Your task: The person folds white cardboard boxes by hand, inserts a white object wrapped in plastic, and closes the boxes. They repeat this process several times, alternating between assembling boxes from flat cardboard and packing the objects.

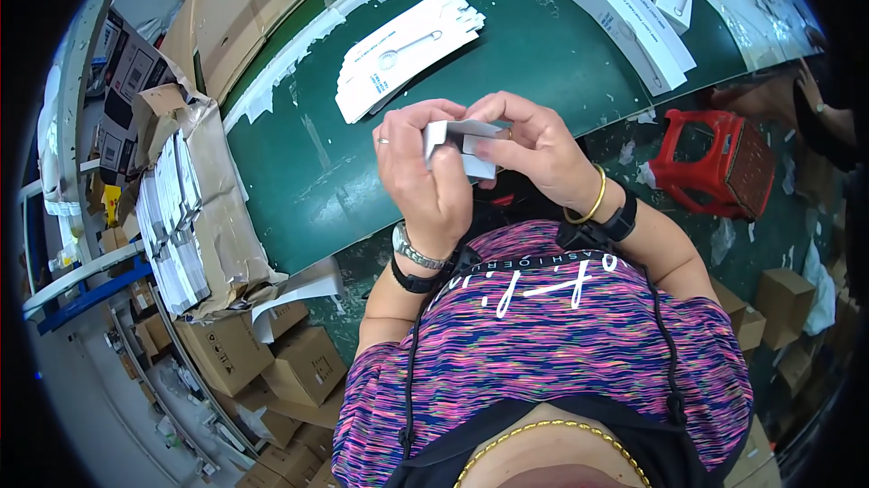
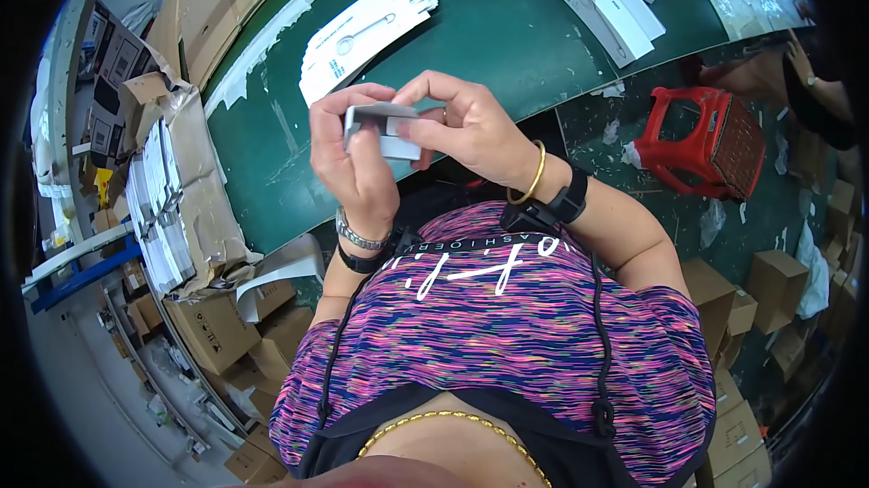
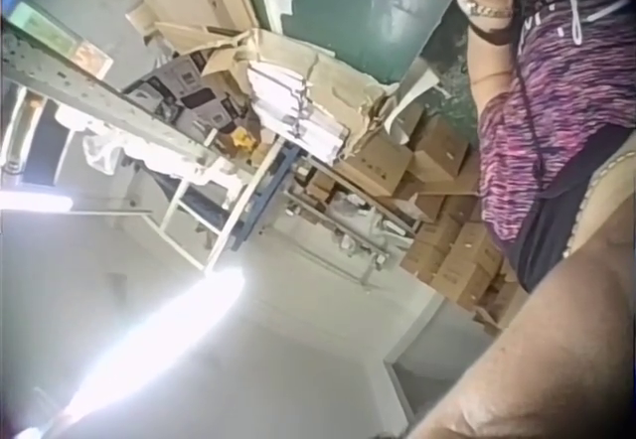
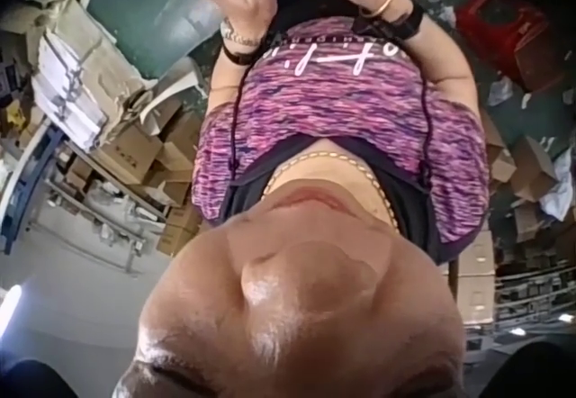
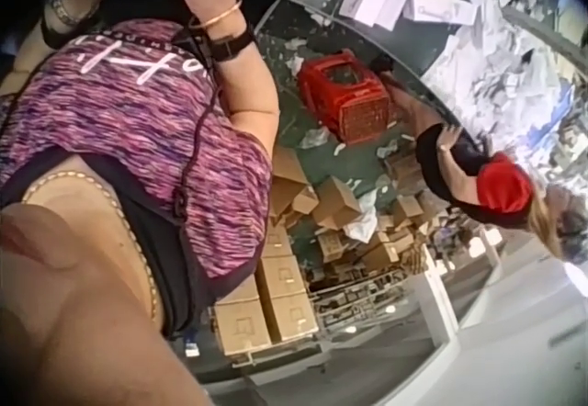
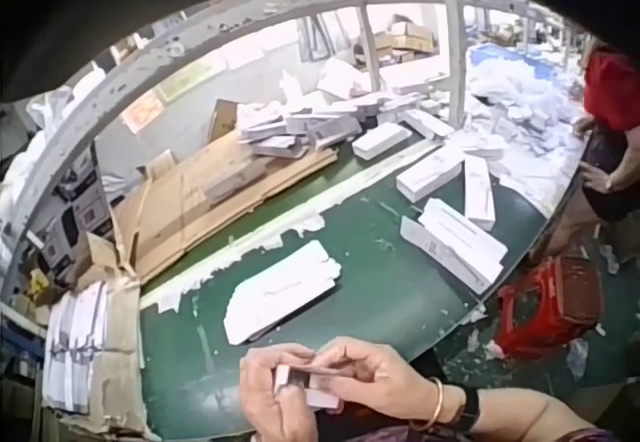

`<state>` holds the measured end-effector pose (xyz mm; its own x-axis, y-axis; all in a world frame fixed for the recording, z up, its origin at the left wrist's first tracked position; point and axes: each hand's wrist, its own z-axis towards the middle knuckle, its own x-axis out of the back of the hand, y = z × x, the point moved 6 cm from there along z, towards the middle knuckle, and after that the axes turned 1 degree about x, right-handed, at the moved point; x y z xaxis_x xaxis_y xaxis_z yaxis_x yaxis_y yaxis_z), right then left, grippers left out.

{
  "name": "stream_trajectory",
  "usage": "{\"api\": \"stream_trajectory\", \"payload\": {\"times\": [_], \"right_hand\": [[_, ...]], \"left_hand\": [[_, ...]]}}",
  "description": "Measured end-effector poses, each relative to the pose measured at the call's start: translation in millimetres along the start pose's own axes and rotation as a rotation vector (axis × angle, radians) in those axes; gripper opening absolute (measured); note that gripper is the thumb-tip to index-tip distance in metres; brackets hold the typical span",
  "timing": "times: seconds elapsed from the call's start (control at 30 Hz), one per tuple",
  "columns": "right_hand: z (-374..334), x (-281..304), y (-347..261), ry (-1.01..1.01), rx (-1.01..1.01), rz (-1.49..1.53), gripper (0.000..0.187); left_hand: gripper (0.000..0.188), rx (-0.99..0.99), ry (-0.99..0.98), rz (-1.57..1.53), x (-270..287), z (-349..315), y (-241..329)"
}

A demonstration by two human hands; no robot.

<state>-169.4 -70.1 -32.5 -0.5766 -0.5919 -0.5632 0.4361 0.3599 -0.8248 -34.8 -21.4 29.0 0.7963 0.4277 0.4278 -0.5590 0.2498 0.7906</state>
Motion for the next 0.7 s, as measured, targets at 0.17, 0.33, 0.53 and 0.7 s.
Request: {"api": "stream_trajectory", "payload": {"times": [0.17, 0.33, 0.53, 0.7], "right_hand": [[-3, 9, -18, 0.157, 0.135, -0.174, 0.009], [-10, 16, -27, 0.129, 0.034, -0.155, 0.008], [-12, 4, -25, 0.157, 0.074, -0.219, 0.021], [-14, -5, -44, -0.012, 0.437, -0.590, 0.031]], "left_hand": [[0.034, -0.217, -0.033, 0.003, -6, 4, 16], [0.068, -0.344, -0.218, 0.086, -3, 0, 13], [0.066, -0.378, -0.231, 0.153, -5, -6, 3], [0.073, -0.307, -0.149, 0.006, 0, -5, -6]]}}
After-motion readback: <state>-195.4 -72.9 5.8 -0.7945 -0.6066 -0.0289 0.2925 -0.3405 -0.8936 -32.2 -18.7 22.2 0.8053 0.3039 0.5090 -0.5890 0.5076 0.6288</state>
